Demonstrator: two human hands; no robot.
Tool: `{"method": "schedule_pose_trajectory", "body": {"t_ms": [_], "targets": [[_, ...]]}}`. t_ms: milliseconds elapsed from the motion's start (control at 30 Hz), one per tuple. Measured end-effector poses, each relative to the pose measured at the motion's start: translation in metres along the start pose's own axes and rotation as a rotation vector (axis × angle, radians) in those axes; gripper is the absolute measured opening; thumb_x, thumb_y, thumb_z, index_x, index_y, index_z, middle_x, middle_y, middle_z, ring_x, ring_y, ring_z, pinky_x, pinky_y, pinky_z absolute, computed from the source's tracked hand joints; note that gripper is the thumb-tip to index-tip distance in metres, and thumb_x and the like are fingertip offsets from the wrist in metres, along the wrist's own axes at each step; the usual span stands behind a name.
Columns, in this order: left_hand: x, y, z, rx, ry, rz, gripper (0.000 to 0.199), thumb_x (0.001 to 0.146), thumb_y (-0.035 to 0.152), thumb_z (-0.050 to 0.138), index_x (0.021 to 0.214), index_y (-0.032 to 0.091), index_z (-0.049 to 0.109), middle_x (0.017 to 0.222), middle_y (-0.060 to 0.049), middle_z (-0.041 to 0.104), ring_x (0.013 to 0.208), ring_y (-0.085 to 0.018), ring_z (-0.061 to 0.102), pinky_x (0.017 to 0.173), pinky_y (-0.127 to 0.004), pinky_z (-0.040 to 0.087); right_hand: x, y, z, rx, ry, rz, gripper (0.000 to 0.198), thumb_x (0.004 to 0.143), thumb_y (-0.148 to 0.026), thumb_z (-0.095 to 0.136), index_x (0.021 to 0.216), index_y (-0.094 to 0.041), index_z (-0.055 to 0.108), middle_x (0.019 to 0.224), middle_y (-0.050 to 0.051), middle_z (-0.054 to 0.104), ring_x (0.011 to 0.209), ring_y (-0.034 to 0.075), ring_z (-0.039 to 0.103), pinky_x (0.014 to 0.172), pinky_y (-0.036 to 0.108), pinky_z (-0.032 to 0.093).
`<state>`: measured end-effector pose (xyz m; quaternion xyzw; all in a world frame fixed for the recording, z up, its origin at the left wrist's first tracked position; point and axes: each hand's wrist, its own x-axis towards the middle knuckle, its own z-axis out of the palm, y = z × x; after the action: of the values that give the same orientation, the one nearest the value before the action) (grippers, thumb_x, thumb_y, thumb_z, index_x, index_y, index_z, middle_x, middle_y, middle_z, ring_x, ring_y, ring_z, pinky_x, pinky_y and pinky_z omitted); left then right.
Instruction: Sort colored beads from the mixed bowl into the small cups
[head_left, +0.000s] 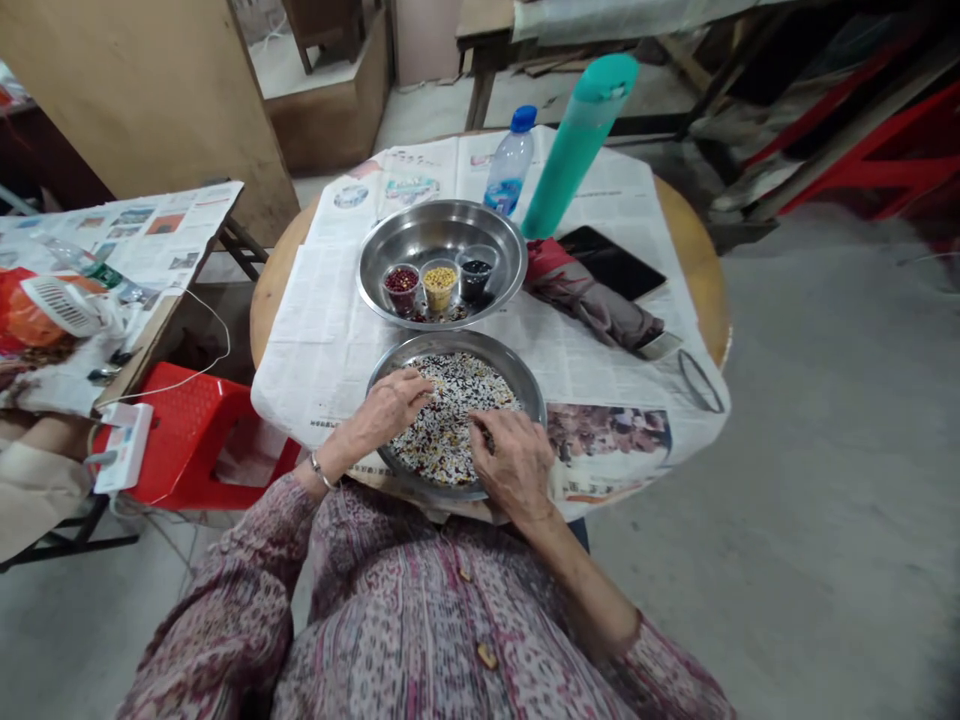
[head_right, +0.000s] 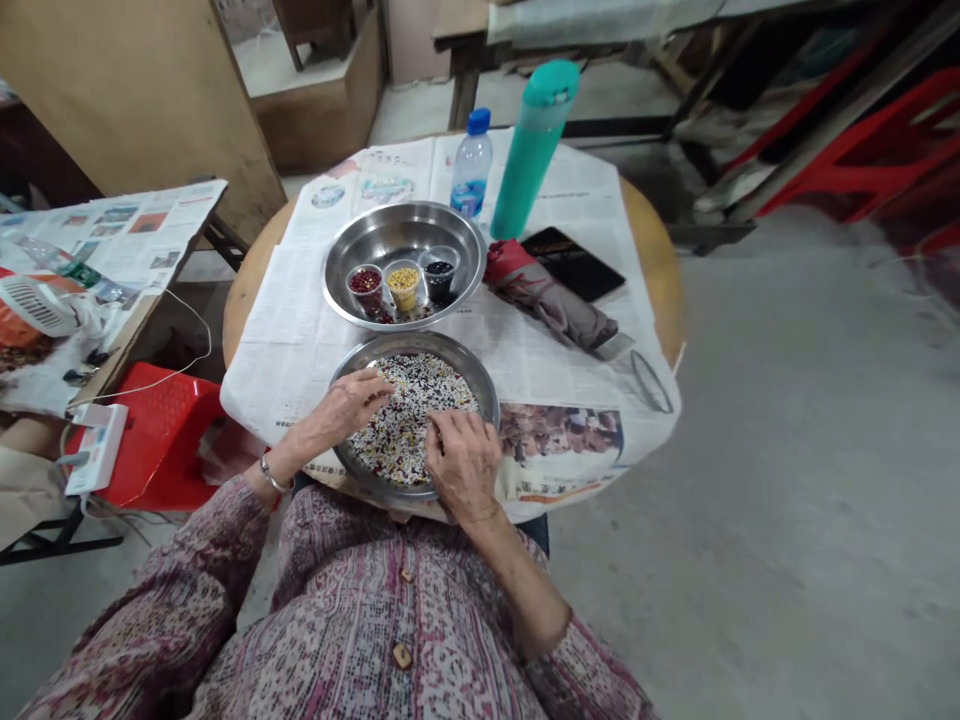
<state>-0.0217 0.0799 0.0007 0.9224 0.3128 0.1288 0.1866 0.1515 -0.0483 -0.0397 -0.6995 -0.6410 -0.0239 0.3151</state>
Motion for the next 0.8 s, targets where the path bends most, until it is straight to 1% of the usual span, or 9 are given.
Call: {"method": "schedule_pose_trajectory", "body": {"t_ms": [100,233,333,467,667,800], "targets": [[-0.015,0.002,0.017,0.007,0.043,-0.042,0.013,0.095,0.017,0.059,0.106,0.018,0.067,0.104,-0.006,0.067,0.106,-0.019,0.063,0.102,-0.035,0.051,0.000,0.000,0.001,-0.038,-0.020,-0.004,0.021,0.093,-0.021,0.055,0.109,-0.020,0.069,0.100,0.006,0.073,0.094,0.021,0.057,0.080,0.034,0.034],[-0.015,0.010,0.027,0.027,0.062,-0.034,0.017,0.095,0.015,0.058,0.109,0.019,0.065,0.106,-0.005,0.064,0.110,-0.020,0.060,0.107,-0.038,0.049,0.000,0.001,0.001,-0.078,-0.034,-0.033,0.020,0.094,-0.023,0.055,0.107,-0.020,0.070,0.097,0.006,0.073,0.092,0.022,0.055,0.079,0.034,0.033],[-0.012,0.016,0.029,0.052,0.052,-0.023,0.018,0.096,0.014,0.054,0.110,0.021,0.064,0.108,-0.005,0.063,0.111,-0.020,0.059,0.107,-0.039,0.048,-0.002,0.003,0.001,-0.060,-0.045,-0.044,0.020,0.094,-0.022,0.055,0.105,-0.021,0.071,0.097,0.005,0.073,0.091,0.021,0.055,0.078,0.034,0.033],[-0.009,0.019,0.027,0.118,0.008,-0.056,0.021,0.097,0.011,0.047,0.105,0.018,0.065,0.102,-0.006,0.062,0.105,-0.021,0.058,0.103,-0.038,0.049,-0.002,0.003,0.001,-0.037,-0.039,-0.017,0.020,0.094,-0.019,0.053,0.103,-0.021,0.071,0.095,0.005,0.073,0.091,0.020,0.056,0.079,0.034,0.034],[-0.003,0.021,0.025,0.128,-0.044,-0.036,0.017,0.096,0.015,0.054,0.106,0.019,0.067,0.105,-0.007,0.063,0.108,-0.022,0.058,0.103,-0.036,0.049,-0.001,0.001,0.001,-0.038,-0.024,-0.016,0.018,0.094,-0.019,0.054,0.099,-0.020,0.072,0.093,0.004,0.073,0.090,0.020,0.057,0.079,0.033,0.035],[-0.001,0.020,0.027,0.131,-0.062,-0.047,0.018,0.096,0.015,0.052,0.102,0.020,0.067,0.101,-0.006,0.065,0.102,-0.021,0.061,0.101,-0.037,0.049,-0.001,0.002,0.001,-0.015,-0.027,-0.002,0.019,0.094,-0.020,0.054,0.099,-0.021,0.072,0.093,0.004,0.073,0.089,0.020,0.057,0.080,0.034,0.035]]}}
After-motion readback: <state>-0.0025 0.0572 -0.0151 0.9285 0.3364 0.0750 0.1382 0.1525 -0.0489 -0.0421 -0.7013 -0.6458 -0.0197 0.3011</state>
